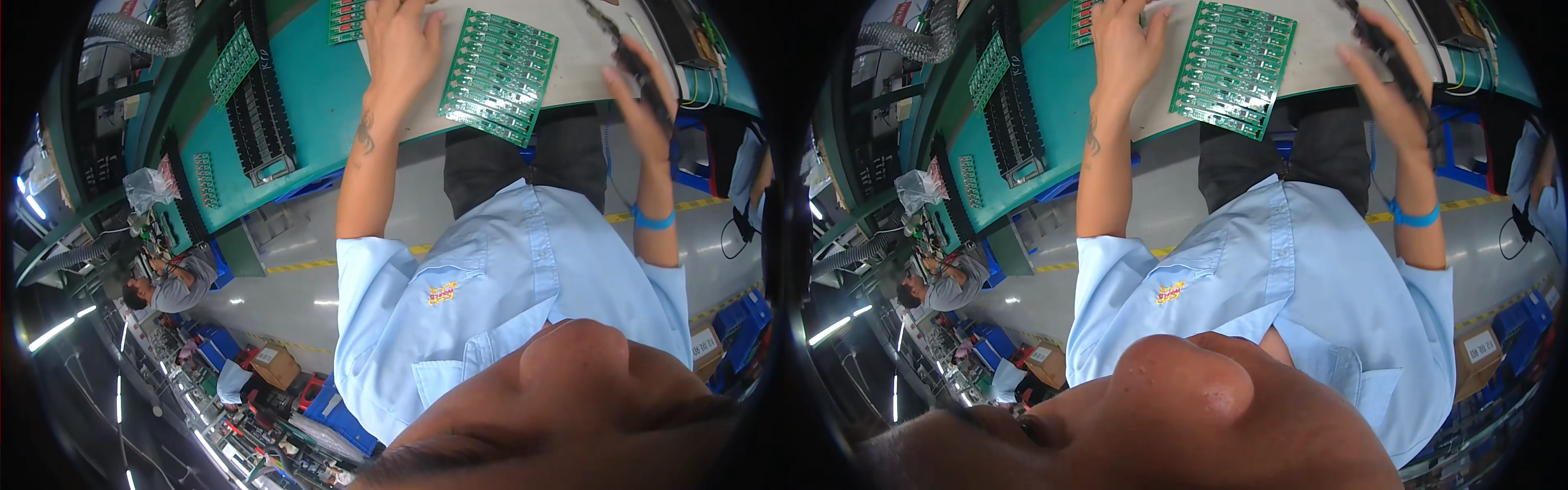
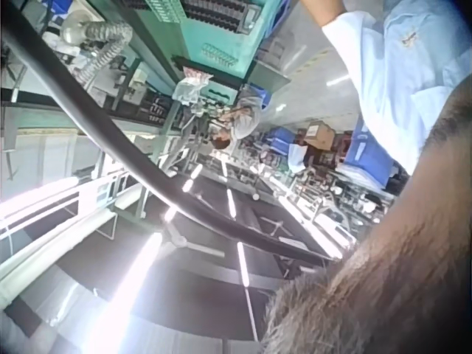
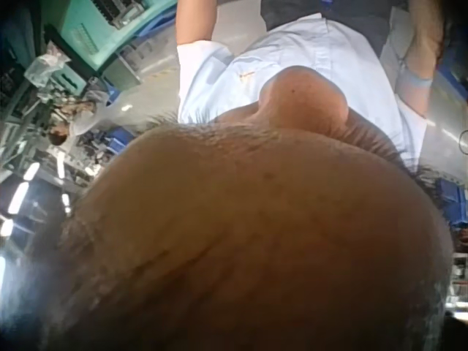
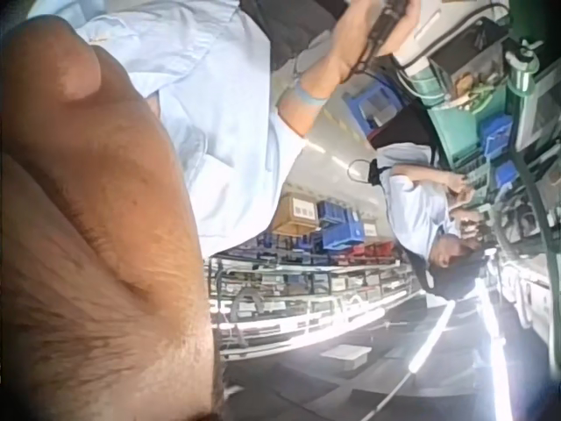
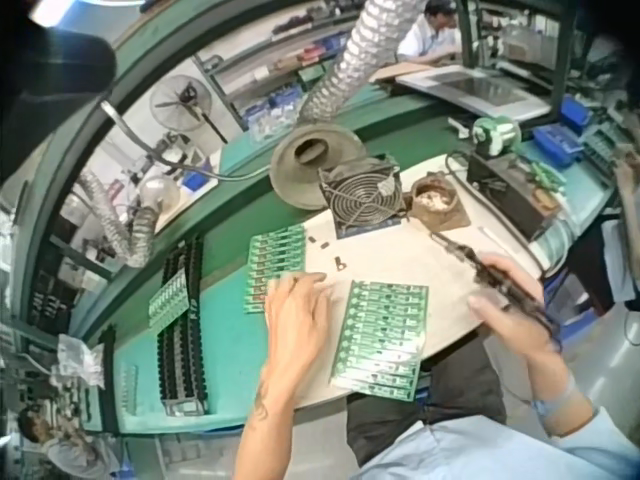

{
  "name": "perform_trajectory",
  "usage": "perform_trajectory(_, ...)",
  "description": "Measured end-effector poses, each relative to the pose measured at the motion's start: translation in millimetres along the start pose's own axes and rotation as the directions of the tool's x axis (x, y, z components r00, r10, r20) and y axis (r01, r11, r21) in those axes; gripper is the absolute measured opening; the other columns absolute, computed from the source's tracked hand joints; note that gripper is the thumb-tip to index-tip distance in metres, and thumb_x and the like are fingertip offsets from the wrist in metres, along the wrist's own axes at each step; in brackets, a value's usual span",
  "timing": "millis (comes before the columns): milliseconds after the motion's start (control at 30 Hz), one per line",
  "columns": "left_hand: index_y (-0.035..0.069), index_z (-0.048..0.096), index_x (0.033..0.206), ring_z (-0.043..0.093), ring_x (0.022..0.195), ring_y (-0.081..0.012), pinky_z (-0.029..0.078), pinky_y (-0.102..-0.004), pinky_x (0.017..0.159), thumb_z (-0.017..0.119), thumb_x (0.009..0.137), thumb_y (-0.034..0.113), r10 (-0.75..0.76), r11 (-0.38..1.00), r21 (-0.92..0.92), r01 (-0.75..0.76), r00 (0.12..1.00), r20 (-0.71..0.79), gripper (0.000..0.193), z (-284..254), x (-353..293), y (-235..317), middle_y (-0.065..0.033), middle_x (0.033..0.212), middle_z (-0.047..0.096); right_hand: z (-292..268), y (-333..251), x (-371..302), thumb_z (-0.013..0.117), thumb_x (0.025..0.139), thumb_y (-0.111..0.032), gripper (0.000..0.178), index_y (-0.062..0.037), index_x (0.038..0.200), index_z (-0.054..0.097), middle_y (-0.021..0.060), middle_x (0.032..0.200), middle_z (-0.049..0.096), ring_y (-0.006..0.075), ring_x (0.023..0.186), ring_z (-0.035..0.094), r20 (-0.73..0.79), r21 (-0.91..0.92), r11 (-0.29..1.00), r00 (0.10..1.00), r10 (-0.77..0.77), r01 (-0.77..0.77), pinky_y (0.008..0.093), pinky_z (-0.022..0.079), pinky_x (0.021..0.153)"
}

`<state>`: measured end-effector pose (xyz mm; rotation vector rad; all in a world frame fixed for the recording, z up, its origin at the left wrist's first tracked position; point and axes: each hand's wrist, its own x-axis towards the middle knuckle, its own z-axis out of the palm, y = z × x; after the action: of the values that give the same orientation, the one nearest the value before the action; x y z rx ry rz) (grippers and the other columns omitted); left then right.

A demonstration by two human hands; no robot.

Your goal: Assembling electronic components and soldering a panel of printed circuit boards at a manual assembly station.

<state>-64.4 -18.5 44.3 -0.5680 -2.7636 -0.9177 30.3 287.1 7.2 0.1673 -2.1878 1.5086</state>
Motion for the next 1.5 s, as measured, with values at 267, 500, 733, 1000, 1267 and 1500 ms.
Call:
perform_trajectory(267,0.004,0.070,0.112,0.056,0.102,-0.0274,0.045,-0.0369,0.092,0.073,0.087,0.015,0.010,0.996,-0.085,-0.015,0.999,-0.049,0.028,7,-68,0,-0.0091,0.113,0.064,4,28,28,0.072,0.086,0.001,0.052,0.0006,0.136,0.058,0.0124,0.116,0.067,0.0187,0.097,0.061,-0.078,0.066,0.973,0.971,0.225,-0.220,0.0306,0.051,0.089)
perform_trajectory(500,0.005,0.068,0.120,0.055,0.114,-0.0278,0.042,-0.0383,0.100,0.078,0.084,0.022,-0.026,0.978,-0.207,-0.004,0.989,-0.145,0.042,20,-96,-4,-0.0090,0.125,0.062,-5,-40,-23,0.079,0.078,0.001,0.045,0.0016,0.122,0.067,0.0106,0.103,0.072,0.0210,0.088,0.067,0.219,0.032,0.998,0.975,0.048,-0.056,0.0292,0.053,0.081)
perform_trajectory(733,0.008,0.067,0.125,0.050,0.131,-0.0307,0.031,-0.0463,0.114,0.088,0.072,0.037,0.096,0.974,-0.195,-0.118,0.988,-0.118,0.064,33,-105,-4,-0.0097,0.135,0.059,-20,-48,-42,0.074,0.072,0.005,0.042,0.0042,0.114,0.069,0.0119,0.093,0.070,0.0197,0.073,0.057,0.386,0.123,0.992,0.918,-0.085,0.041,0.0288,0.046,0.068)
perform_trajectory(1000,0.012,0.067,0.127,0.041,0.143,-0.0311,0.015,-0.0552,0.124,0.094,0.054,0.049,0.112,0.987,-0.110,-0.117,0.993,-0.047,0.086,38,-109,-4,-0.0086,0.146,0.055,-8,-66,-45,0.072,0.066,0.006,0.039,0.0051,0.106,0.071,0.0116,0.081,0.067,0.0206,0.069,0.053,0.494,0.098,0.994,0.865,-0.088,0.045,0.0303,0.044,0.066)
perform_trajectory(1267,0.015,0.067,0.128,0.043,0.142,-0.0288,0.017,-0.0546,0.123,0.093,0.055,0.048,0.111,0.992,-0.060,-0.113,0.993,-0.041,0.085,42,-107,-7,-0.0063,0.147,0.054,-2,-66,-42,0.072,0.065,0.006,0.039,0.0052,0.104,0.071,0.0105,0.080,0.067,0.0211,0.069,0.053,0.529,0.076,0.996,0.845,-0.080,0.046,0.0306,0.044,0.067)
perform_trajectory(1500,0.004,0.062,0.133,0.049,0.133,-0.0377,0.025,-0.0599,0.117,0.082,0.080,0.037,0.163,0.986,-0.028,-0.163,0.986,-0.029,0.065,37,-101,-1,-0.0173,0.139,0.058,-2,-63,-43,0.072,0.066,0.005,0.038,0.0051,0.104,0.072,0.0101,0.080,0.067,0.0213,0.070,0.053,0.541,0.071,0.996,0.838,-0.076,0.044,0.0305,0.044,0.067)
